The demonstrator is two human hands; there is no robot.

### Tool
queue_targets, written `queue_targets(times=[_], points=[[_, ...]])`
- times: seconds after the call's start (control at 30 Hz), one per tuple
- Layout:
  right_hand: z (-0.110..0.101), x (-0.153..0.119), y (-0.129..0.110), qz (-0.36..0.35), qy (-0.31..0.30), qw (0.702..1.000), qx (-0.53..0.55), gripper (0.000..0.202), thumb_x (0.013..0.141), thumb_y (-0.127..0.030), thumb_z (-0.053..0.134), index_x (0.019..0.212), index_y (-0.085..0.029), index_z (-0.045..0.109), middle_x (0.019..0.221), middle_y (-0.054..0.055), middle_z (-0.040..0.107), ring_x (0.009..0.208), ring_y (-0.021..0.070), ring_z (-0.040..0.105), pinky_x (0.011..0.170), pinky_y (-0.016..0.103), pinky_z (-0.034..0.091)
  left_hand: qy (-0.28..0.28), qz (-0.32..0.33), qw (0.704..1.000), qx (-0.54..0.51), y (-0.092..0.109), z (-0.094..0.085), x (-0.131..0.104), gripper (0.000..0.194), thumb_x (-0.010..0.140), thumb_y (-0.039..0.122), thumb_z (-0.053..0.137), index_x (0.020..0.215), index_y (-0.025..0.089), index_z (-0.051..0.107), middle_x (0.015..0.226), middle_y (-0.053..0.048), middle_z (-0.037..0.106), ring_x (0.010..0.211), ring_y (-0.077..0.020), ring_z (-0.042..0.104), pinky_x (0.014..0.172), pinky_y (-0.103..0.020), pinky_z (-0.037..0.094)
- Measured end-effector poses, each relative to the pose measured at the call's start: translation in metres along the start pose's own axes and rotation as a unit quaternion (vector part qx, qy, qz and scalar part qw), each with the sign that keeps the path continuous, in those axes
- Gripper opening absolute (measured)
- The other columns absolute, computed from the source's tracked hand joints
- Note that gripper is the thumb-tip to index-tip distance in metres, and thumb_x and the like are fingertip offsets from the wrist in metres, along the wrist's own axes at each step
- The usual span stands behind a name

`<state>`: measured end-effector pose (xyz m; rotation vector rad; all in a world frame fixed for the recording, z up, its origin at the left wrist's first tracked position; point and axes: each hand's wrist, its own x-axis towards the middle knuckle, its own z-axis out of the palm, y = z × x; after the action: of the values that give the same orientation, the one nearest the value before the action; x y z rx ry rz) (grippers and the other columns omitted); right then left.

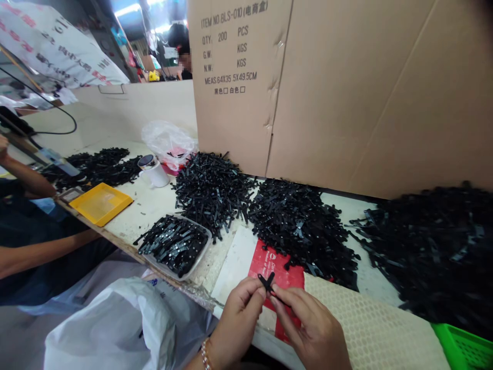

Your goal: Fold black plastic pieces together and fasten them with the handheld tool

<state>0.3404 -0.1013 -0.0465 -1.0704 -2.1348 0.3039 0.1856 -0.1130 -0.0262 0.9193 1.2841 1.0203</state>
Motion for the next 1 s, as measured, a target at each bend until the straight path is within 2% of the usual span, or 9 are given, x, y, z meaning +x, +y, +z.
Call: queue_targets(times=[0.13,0.37,0.5,0.63,0.7,0.8,0.87,0.93,1.0], points=[[0.0,0.0,0.0,0.006,0.002,1.0,0.004,0.019,0.097,-0.029,0.045,0.106,-0.021,0.06,0.088,0.003,0.067,0.075,0.0169,0.064,0.066,0.027,0.051,-0.002,0.006,1.0,0.01,0.002,-0.002,-0.002,0.024,0.083,0.037,0.053,0.069,0.018,0.055,0.07,0.002,0.042,0.065,-0.0133,0.036,0.061,-0.024,0.031],[0.0,0.001,-0.001,0.008,0.005,1.0,0.008,0.021,0.097,-0.03,0.045,0.105,-0.02,0.062,0.087,0.004,0.067,0.073,0.0162,0.064,0.064,0.025,0.051,0.005,-0.042,0.998,-0.042,0.008,-0.002,-0.002,0.021,0.079,0.037,0.056,0.072,0.017,0.058,0.064,0.003,0.041,0.061,-0.012,0.033,0.06,-0.023,0.029],[0.001,0.001,-0.003,-0.007,0.014,1.0,-0.026,0.024,0.097,-0.029,0.043,0.104,-0.019,0.064,0.086,0.005,0.068,0.072,0.017,0.065,0.063,0.026,0.05,0.017,-0.046,0.997,-0.055,0.009,0.0,-0.002,0.031,0.075,0.046,0.063,0.068,0.017,0.058,0.063,0.004,0.042,0.061,-0.0118,0.033,0.062,-0.023,0.03],[0.006,-0.001,-0.006,-0.015,-0.013,0.998,-0.056,0.027,0.098,-0.028,0.04,0.109,-0.019,0.063,0.085,0.005,0.067,0.069,0.0177,0.064,0.061,0.027,0.049,0.051,-0.031,0.996,-0.065,0.003,0.003,-0.001,0.039,0.073,0.053,0.065,0.062,0.017,0.056,0.06,0.004,0.041,0.06,-0.0115,0.033,0.061,-0.023,0.031],[0.005,0.0,-0.005,-0.005,-0.033,0.999,-0.035,0.027,0.098,-0.03,0.041,0.112,-0.02,0.062,0.09,0.006,0.067,0.074,0.0181,0.064,0.064,0.027,0.051,0.066,-0.022,0.995,-0.066,-0.001,0.001,0.001,0.041,0.073,0.054,0.065,0.059,0.017,0.055,0.059,0.004,0.041,0.06,-0.0115,0.034,0.059,-0.023,0.03],[0.002,0.011,0.003,0.017,-0.062,0.998,0.018,0.029,0.097,-0.032,0.044,0.119,-0.021,0.058,0.107,0.007,0.064,0.094,0.019,0.062,0.079,0.028,0.053,0.089,-0.018,0.994,-0.062,-0.003,-0.011,0.005,0.041,0.076,0.055,0.062,0.063,0.016,0.058,0.061,0.003,0.046,0.059,-0.0114,0.035,0.058,-0.022,0.03],[0.002,0.025,0.013,0.013,-0.064,0.998,0.003,0.029,0.096,-0.029,0.044,0.121,-0.022,0.057,0.114,0.007,0.061,0.102,0.0203,0.059,0.086,0.032,0.051,0.117,-0.012,0.992,-0.053,-0.001,-0.022,0.007,0.039,0.079,0.054,0.06,0.074,0.015,0.064,0.065,0.001,0.052,0.061,-0.0115,0.037,0.059,-0.022,0.03],[0.008,0.042,0.026,-0.019,-0.068,0.994,-0.079,0.028,0.095,-0.02,0.044,0.118,-0.022,0.059,0.114,0.008,0.06,0.101,0.0228,0.057,0.084,0.036,0.051,0.141,-0.005,0.989,-0.049,0.002,-0.035,0.009,0.039,0.079,0.053,0.06,0.084,0.015,0.068,0.066,0.001,0.055,0.061,-0.0117,0.039,0.059,-0.022,0.031],[0.019,0.058,0.039,-0.072,-0.091,0.976,-0.183,0.033,0.089,-0.009,0.046,0.116,-0.021,0.061,0.112,0.009,0.061,0.1,0.0252,0.055,0.08,0.038,0.051,0.148,-0.002,0.988,-0.051,0.005,-0.046,0.01,0.04,0.077,0.053,0.062,0.087,0.015,0.069,0.064,0.001,0.054,0.061,-0.0121,0.04,0.059,-0.022,0.031]])
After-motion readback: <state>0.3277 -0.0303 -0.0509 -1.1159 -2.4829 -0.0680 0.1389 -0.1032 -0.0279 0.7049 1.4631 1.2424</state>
